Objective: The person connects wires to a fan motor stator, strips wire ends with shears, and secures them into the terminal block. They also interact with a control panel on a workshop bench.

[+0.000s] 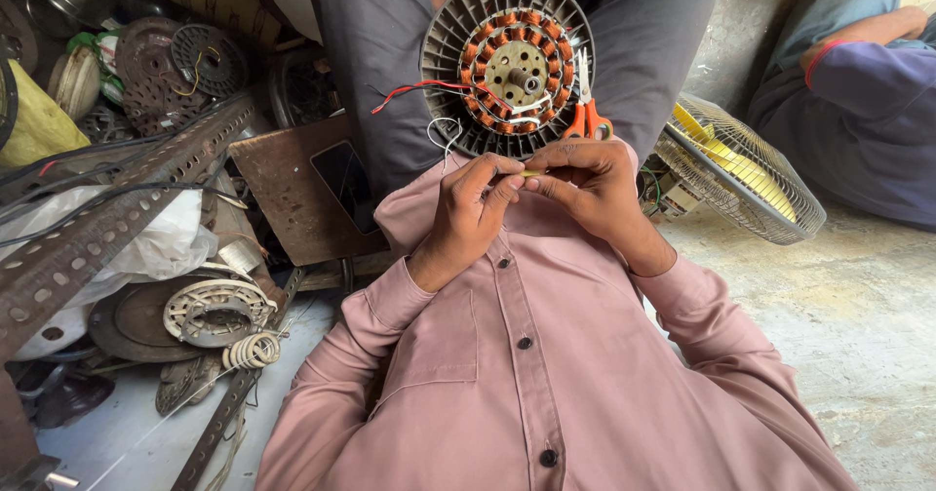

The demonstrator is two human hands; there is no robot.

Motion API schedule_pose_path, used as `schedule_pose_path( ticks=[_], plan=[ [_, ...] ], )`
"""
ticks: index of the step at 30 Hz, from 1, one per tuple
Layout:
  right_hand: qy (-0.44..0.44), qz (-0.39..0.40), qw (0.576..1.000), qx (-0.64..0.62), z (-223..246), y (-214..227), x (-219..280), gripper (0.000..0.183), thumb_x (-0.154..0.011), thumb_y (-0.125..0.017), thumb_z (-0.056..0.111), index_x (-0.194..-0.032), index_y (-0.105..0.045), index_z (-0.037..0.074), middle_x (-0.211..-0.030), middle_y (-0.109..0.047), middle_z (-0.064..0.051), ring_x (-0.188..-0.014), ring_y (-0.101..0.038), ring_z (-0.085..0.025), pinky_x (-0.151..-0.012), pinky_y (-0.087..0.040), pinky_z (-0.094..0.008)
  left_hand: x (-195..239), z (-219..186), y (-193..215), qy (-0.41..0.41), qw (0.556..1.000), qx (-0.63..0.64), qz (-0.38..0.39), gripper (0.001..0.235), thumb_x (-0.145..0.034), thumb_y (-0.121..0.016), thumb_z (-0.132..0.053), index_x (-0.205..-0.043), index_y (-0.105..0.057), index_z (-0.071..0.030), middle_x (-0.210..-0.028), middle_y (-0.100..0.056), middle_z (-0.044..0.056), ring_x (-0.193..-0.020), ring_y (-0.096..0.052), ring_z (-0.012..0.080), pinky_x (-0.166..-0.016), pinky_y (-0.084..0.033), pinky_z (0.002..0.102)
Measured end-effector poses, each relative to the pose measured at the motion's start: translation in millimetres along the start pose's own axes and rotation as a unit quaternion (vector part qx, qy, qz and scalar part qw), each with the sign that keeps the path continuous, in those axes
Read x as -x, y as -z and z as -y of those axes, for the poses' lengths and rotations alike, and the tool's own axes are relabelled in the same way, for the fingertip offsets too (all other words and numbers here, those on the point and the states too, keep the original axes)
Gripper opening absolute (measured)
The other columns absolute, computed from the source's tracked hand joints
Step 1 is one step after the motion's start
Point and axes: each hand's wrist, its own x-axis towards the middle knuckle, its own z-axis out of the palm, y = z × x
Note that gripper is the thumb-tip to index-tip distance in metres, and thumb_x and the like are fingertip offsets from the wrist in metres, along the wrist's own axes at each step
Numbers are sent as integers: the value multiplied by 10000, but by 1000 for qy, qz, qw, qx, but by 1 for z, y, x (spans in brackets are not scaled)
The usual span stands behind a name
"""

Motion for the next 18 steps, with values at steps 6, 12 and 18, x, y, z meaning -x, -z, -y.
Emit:
schedule_pose_path(
  ticks=[6,12,18],
  plan=[
    [26,7,998,-64,-9,-3,0,156,-893,-793,-40,-1042,-751,-41,-1018,-751,-114,-886,-725,-118,-796,-600,-238,2,3,-2,-22,999,-30,-13,79,-1020,-648,-7,-1091,-640,25,-930,-699,109,-734,-699,160,-652,-563,264],
    [19,-4,999,-43,-12,-3,2,114,-893,-789,-62,-1001,-755,-46,-982,-751,-118,-843,-736,-127,-754,-608,-233,0,-2,-1,-51,997,-58,-18,77,-1024,-660,-29,-1080,-634,17,-944,-701,119,-776,-694,183,-657,-531,281],
    [53,5,997,-61,-11,2,2,117,-900,-785,-68,-1009,-745,-56,-1003,-741,-124,-885,-719,-128,-779,-598,-235,-4,-9,2,-72,995,-74,-9,82,-1021,-664,-34,-1075,-628,15,-962,-697,132,-828,-709,254,-707,-547,325]
  ],
)
